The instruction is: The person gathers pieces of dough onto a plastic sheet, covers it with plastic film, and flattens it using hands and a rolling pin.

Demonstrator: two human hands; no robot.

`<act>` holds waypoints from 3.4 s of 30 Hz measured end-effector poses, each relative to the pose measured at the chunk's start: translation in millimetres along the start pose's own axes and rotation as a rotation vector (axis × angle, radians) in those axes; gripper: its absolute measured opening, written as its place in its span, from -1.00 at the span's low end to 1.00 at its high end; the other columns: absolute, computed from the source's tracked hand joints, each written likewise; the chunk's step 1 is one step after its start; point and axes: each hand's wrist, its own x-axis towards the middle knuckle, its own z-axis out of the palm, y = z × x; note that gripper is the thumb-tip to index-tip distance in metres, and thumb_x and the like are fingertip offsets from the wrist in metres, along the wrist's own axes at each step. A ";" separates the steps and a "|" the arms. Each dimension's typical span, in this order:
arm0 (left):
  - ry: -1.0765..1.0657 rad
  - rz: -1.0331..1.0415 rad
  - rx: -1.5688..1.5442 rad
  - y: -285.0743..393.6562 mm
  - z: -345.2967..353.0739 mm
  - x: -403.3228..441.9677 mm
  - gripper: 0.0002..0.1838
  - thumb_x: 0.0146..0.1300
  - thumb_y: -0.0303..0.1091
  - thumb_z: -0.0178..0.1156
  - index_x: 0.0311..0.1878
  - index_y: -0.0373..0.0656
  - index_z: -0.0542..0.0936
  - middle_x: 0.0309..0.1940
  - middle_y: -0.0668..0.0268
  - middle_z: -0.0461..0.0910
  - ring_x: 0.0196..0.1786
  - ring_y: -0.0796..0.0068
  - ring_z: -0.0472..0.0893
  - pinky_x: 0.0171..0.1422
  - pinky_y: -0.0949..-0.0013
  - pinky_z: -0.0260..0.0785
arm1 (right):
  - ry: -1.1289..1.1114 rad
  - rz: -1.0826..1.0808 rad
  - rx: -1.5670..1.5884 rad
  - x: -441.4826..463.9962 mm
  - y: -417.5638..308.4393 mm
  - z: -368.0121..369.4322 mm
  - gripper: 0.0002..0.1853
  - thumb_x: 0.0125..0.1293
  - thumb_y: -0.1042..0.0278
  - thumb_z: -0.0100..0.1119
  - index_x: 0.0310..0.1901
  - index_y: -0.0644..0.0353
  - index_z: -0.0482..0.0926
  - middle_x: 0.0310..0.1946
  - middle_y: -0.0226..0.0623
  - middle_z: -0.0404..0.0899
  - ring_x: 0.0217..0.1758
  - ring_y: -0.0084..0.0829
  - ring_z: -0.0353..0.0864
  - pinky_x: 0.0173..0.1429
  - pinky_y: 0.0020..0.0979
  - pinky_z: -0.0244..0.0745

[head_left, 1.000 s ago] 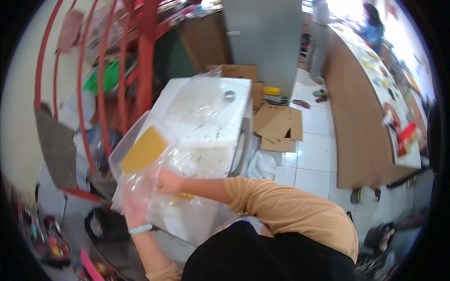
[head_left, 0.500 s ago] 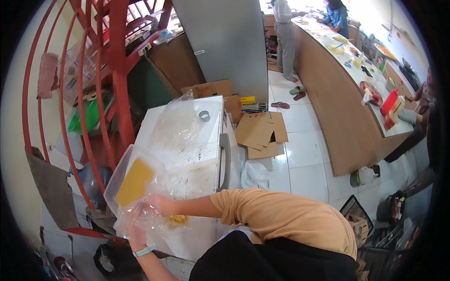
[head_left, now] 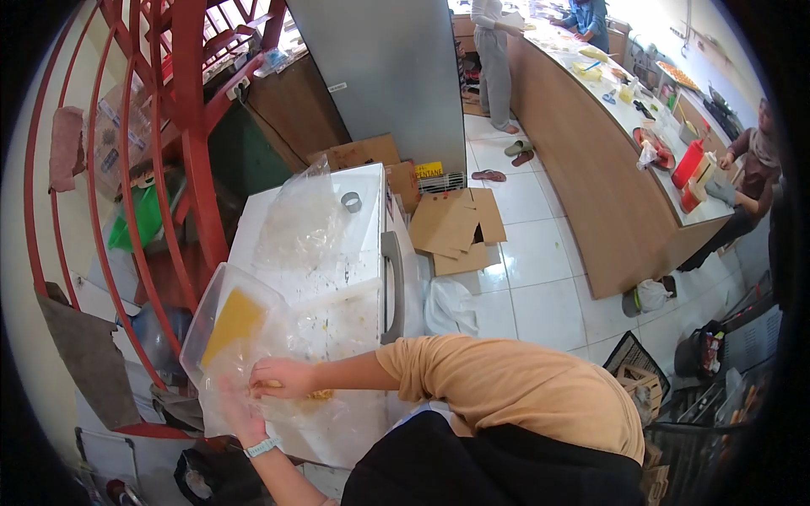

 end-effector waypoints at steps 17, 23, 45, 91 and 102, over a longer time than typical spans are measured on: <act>-0.302 -0.186 -0.464 37.6 15.1 -44.0 -0.51 0.47 -0.02 -0.18 0.43 0.22 0.21 0.43 0.10 0.14 0.37 -0.17 0.24 0.30 -0.32 0.16 | 0.056 0.092 -0.004 -3.3 12.4 -1.7 -0.85 0.18 0.44 0.19 -0.20 0.20 0.52 -0.22 -0.14 0.51 -0.10 -0.11 0.50 0.02 -0.18 0.43; -0.368 0.026 -0.193 20.3 0.7 -28.4 -0.41 0.42 0.03 -0.14 0.46 0.07 0.16 0.43 0.09 0.17 0.41 -0.06 0.21 0.30 -0.28 0.17 | 0.108 0.062 -0.063 -1.8 11.1 20.6 -0.80 0.15 0.44 0.23 -0.16 0.14 0.59 -0.07 -0.15 0.59 0.06 -0.14 0.53 0.18 -0.20 0.43; -0.034 -0.112 -0.401 -4.5 -31.8 -14.5 -0.81 0.31 -0.41 0.08 -0.05 -0.23 0.51 -0.31 0.31 0.54 -0.21 0.38 0.60 0.15 0.03 0.48 | -0.003 0.594 0.225 1.2 20.8 3.4 -0.77 0.35 0.42 0.11 -0.02 0.29 0.57 -0.09 -0.22 0.63 -0.07 -0.48 0.63 0.03 -0.45 0.55; -0.348 -0.050 -0.397 43.9 3.5 -65.1 -0.41 0.47 0.02 -0.12 0.47 0.00 0.17 0.35 0.10 0.30 0.24 0.19 0.41 0.25 0.26 0.31 | 0.010 0.621 0.249 -5.9 -9.0 -4.0 -0.82 0.26 0.47 0.27 -0.11 0.29 0.62 -0.11 -0.29 0.59 -0.07 -0.55 0.60 0.03 -0.47 0.54; -0.390 0.096 -0.578 12.3 -0.2 -48.0 -0.39 0.42 -0.08 -0.08 0.49 0.05 0.11 0.46 0.06 0.10 0.46 -0.10 0.13 0.44 -0.13 0.07 | 0.025 0.161 0.021 -13.6 -20.1 16.2 -0.75 0.13 0.47 0.37 -0.12 0.15 0.64 -0.19 -0.23 0.63 -0.14 -0.29 0.64 -0.04 -0.42 0.53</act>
